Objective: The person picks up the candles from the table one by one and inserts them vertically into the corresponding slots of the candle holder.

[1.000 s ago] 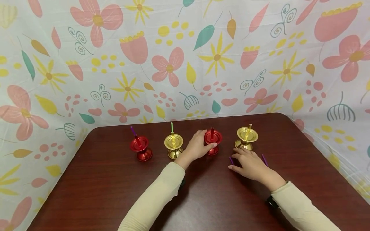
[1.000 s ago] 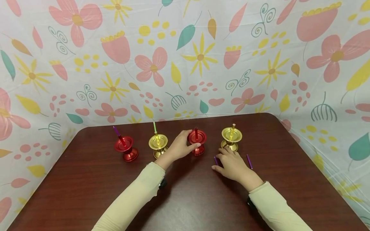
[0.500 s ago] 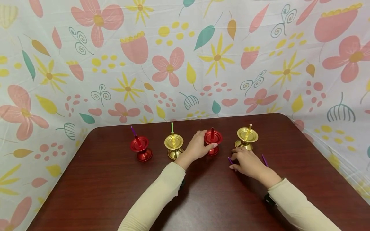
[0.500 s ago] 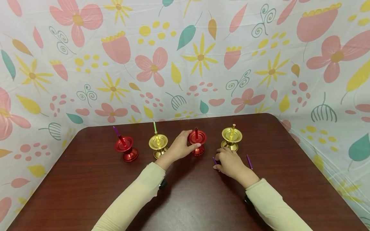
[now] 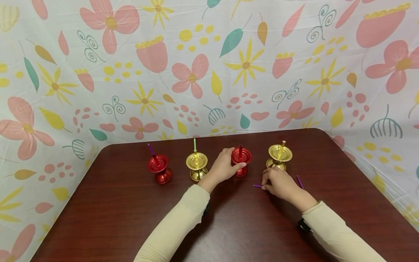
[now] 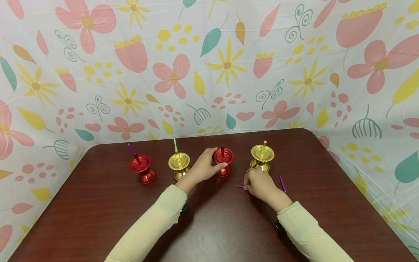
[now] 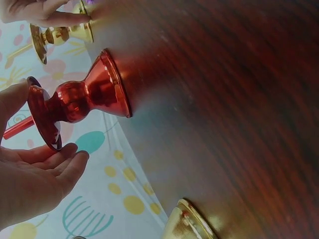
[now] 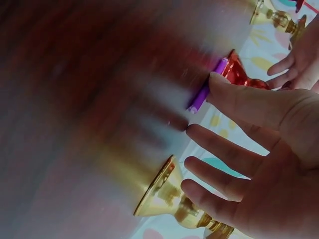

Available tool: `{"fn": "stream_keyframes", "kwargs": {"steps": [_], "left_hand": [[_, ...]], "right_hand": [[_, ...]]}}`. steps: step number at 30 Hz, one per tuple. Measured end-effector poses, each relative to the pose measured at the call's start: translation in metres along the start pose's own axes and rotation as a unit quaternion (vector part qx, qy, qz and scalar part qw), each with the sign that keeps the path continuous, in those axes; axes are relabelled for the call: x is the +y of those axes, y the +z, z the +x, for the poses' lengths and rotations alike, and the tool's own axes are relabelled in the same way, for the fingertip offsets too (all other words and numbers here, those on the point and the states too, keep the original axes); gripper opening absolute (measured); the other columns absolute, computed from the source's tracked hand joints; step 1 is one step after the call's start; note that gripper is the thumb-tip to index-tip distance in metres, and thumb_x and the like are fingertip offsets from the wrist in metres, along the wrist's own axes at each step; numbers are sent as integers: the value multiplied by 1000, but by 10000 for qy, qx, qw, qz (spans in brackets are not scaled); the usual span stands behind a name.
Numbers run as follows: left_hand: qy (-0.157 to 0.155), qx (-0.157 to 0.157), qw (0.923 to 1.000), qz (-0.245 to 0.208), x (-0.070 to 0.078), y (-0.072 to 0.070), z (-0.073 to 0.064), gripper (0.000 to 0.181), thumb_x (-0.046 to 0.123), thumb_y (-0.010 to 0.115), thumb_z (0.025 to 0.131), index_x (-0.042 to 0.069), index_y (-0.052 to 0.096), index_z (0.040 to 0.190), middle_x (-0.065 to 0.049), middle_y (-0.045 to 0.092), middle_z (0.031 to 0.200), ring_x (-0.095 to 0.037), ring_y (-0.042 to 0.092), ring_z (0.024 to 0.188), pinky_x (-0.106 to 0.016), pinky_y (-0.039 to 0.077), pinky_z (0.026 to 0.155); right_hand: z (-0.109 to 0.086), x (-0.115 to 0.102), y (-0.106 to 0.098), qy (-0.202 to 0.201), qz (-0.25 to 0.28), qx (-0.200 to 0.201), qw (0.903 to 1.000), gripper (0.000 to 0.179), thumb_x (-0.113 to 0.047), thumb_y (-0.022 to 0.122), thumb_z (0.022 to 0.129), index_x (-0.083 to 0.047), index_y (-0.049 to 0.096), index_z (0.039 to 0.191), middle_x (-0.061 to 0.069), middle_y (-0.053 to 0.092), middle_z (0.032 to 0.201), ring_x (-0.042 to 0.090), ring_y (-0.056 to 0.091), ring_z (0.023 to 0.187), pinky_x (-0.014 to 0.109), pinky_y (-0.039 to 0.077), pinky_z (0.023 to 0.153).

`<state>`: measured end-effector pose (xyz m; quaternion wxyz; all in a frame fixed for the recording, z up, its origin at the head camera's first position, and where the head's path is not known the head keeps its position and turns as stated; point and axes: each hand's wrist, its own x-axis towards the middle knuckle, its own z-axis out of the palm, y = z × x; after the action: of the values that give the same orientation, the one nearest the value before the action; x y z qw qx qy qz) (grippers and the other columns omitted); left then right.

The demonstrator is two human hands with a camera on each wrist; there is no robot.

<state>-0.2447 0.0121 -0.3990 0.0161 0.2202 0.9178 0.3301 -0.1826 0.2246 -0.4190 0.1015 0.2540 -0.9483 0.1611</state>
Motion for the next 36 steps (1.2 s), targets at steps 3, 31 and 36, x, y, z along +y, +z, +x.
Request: {"fn": "stream_keyframes", "kwargs": {"steps": [3,31,36], "left_hand": [[5,-8,10000,-4,0,0,0,72,35,69,89,-1,38,143,-15,47,138,-24,48,124,-35,43,102],[-11,54,9999,102,0,1,1,72,36,69,88,-1,39,142,-15,50,134,-24,49,122,-34,43,102],[26,61,9999,130,-1,2,2,72,36,69,89,-1,39,142,-15,50,133,-24,50,121,-34,43,102]], "right_hand": [[1,-2,0,-46,-21,35,10000,28,1,81,67,-17,61,59,16,69,96,38,63,94,52,52,77],[26,-21,-51,185,432,583,9972,12,0,75,79,-4,65,80,2,63,74,13,53,64,33,49,59],[36,-22,-55,157,593,676,9958,9,3,69,85,3,66,93,10,64,84,20,57,72,40,53,68]]}}
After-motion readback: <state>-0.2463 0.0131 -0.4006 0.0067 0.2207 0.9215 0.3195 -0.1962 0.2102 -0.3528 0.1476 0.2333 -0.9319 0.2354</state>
